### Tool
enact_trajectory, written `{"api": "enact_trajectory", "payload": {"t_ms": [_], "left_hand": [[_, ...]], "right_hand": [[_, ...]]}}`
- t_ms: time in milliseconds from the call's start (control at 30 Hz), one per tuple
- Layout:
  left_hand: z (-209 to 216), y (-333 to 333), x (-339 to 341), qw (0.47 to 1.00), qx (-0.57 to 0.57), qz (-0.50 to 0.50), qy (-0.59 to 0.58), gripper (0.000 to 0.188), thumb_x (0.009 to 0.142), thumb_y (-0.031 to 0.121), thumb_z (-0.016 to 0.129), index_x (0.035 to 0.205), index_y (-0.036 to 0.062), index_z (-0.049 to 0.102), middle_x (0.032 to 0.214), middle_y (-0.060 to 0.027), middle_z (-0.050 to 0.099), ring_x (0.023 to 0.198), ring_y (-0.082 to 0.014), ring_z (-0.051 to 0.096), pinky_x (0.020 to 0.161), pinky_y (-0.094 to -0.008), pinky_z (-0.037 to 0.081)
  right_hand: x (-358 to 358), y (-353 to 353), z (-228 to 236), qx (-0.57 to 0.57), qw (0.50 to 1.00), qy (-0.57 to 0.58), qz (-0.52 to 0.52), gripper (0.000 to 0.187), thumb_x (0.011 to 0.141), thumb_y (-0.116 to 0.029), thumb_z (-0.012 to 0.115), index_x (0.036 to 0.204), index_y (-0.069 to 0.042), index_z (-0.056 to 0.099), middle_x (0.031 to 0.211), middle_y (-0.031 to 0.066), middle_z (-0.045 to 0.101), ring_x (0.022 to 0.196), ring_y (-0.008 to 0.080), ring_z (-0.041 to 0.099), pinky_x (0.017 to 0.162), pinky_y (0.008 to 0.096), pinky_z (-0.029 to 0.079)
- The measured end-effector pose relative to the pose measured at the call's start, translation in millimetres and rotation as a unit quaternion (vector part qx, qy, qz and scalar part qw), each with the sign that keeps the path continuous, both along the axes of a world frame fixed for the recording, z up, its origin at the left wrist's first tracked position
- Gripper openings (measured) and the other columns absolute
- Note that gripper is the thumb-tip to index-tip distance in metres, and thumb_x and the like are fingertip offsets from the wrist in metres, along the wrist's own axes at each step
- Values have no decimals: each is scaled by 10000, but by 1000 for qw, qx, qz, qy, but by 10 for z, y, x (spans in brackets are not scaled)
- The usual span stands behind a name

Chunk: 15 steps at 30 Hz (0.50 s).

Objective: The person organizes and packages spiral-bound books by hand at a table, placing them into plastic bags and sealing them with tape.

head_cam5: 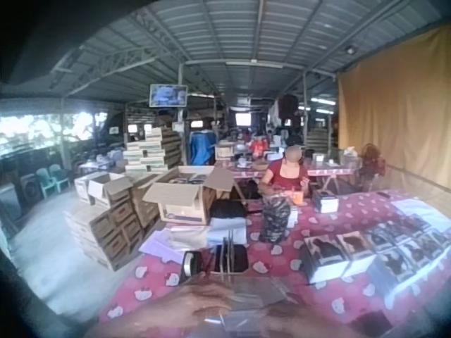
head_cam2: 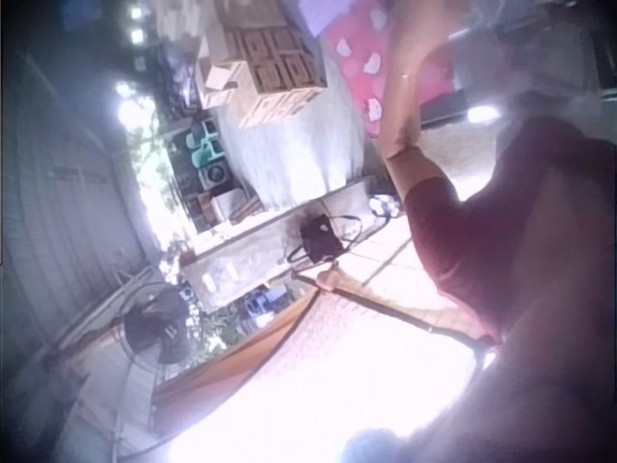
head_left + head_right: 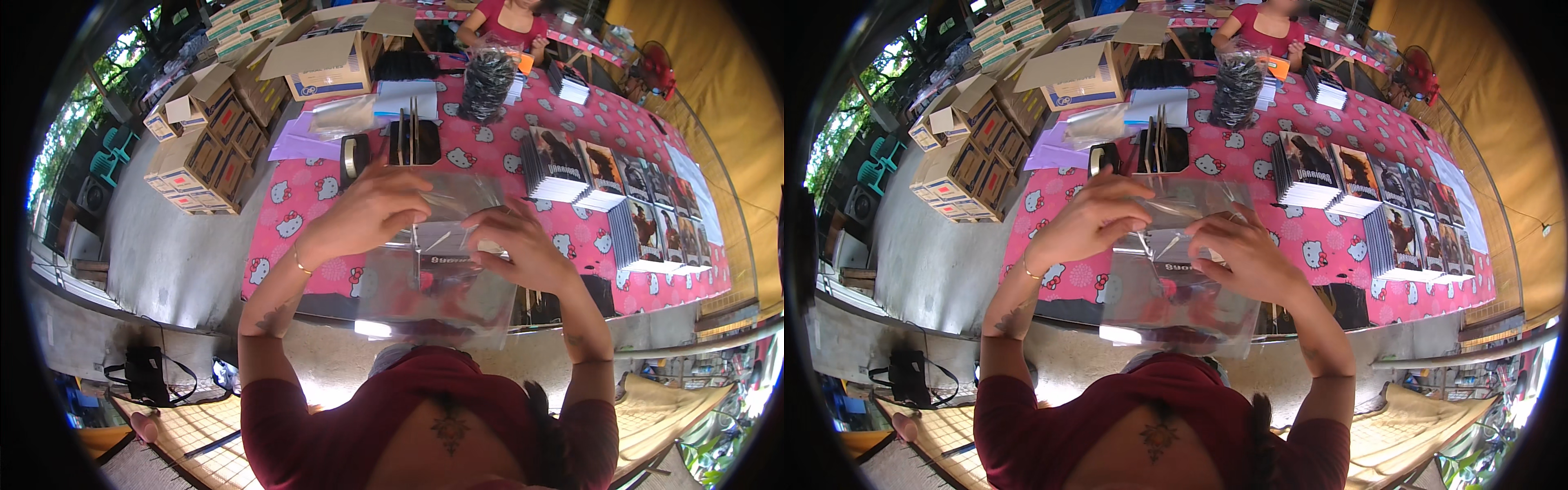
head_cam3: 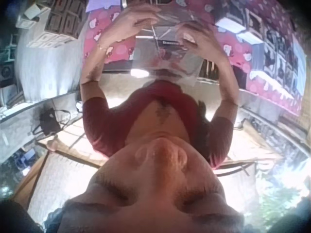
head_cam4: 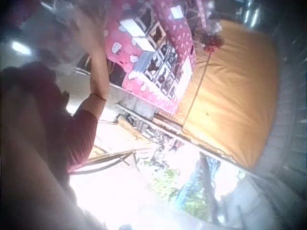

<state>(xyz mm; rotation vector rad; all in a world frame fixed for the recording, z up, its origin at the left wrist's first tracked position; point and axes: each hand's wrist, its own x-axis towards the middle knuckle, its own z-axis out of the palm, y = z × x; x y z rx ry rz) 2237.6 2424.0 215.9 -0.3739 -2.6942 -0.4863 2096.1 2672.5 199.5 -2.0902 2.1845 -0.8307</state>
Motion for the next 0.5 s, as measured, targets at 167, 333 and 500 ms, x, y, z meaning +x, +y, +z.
{"api": "enact_trajectory", "payload": {"t_ms": [167, 333, 500], "left_hand": [[-172, -283, -475, 941, 185, 204, -196, 188, 874, 135, 713, 1036, 51, 672, 907, -100, 698, 833, -222, 689, 705, -341, 532], [-112, -155, -874, 990, 108, -20, -93, 241, 892, 140, 703, 1090, 20, 636, 825, -84, 698, 763, -161, 686, 637, -339, 542], [280, 74, -688, 959, 255, -6, 119, 230, 888, 206, 723, 970, 5, 645, 857, -98, 705, 804, -173, 696, 663, -337, 547]], "right_hand": [[-178, -240, 70, 121, 969, -213, 14, 295, 815, -133, 717, 1094, -103, 627, 1123, 70, 646, 1103, 260, 614, 1059, 415, 395], [-928, -747, -274, -24, 992, -120, 21, 514, 788, -158, 748, 1269, -74, 588, 1021, 86, 675, 1034, 224, 643, 955, 392, 458], [-863, -1036, -241, 125, 960, -221, 121, 491, 781, -195, 774, 1228, -58, 626, 997, 92, 669, 976, 210, 651, 908, 366, 483]]}}
